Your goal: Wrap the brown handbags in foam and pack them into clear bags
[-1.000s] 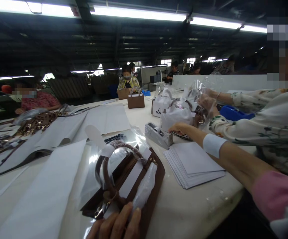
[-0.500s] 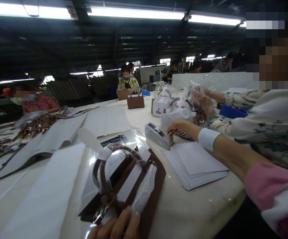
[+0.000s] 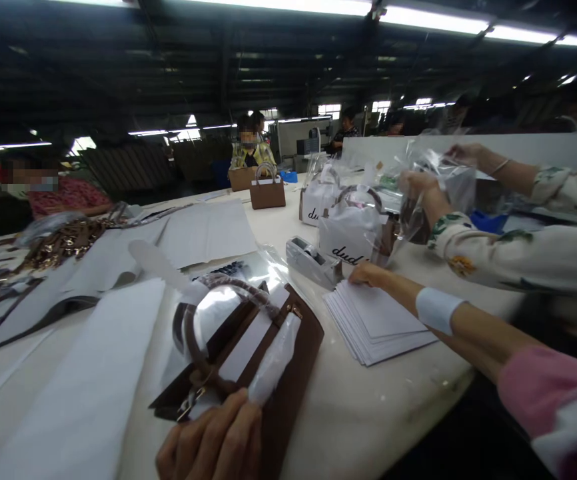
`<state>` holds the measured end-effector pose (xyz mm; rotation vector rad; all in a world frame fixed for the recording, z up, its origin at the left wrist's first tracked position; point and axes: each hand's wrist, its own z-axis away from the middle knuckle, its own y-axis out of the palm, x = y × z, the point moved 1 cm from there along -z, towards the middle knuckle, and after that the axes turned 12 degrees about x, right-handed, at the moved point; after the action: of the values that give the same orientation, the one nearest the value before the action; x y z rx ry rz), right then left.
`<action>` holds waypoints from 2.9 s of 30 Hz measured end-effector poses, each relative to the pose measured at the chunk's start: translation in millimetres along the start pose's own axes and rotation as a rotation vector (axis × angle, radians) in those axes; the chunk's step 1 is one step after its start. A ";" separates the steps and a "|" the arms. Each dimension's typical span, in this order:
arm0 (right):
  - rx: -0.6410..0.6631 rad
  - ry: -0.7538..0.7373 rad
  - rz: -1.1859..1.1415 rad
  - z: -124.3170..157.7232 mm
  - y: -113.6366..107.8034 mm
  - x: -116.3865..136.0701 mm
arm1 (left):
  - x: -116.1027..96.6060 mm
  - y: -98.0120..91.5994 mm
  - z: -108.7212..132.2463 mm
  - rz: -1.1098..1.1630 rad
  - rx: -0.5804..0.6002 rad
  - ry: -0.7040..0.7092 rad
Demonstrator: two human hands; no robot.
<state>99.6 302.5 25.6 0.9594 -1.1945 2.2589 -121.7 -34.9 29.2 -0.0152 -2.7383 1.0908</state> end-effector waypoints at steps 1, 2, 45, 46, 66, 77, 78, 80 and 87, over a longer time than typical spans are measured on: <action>0.001 -0.031 -0.023 6.9 -0.3 2.4 | -4.8 -2.2 -0.3 0.046 0.022 -0.059; 0.008 -0.071 -0.050 13.9 -0.6 6.3 | -9.3 -4.0 -1.0 0.087 0.036 -0.101; 0.308 -0.575 -0.247 178.5 159.7 60.3 | -12.2 -9.2 -8.6 0.042 0.158 -0.172; 0.269 -0.583 -0.266 178.5 161.3 59.0 | -12.2 -9.1 -9.0 0.047 0.158 -0.175; -0.572 -1.698 0.731 109.3 163.7 52.9 | -14.0 -9.1 -11.4 0.075 0.171 -0.188; -0.371 -2.051 0.974 100.7 148.9 82.3 | -23.3 -9.9 -9.6 0.102 0.168 -0.179; -0.344 -2.038 0.977 103.1 147.7 83.0 | -23.4 -9.9 -9.3 0.104 0.166 -0.184; -0.322 -1.959 0.961 108.5 143.5 80.0 | -23.4 -10.0 -8.9 0.109 0.165 -0.193; -0.272 -1.796 0.882 119.2 145.2 31.1 | -32.9 -10.7 -6.5 0.071 0.145 -0.201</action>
<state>33.1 124.4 15.3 2.8665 -2.8216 0.9321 -87.6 -40.9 35.4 0.0199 -2.8440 1.3781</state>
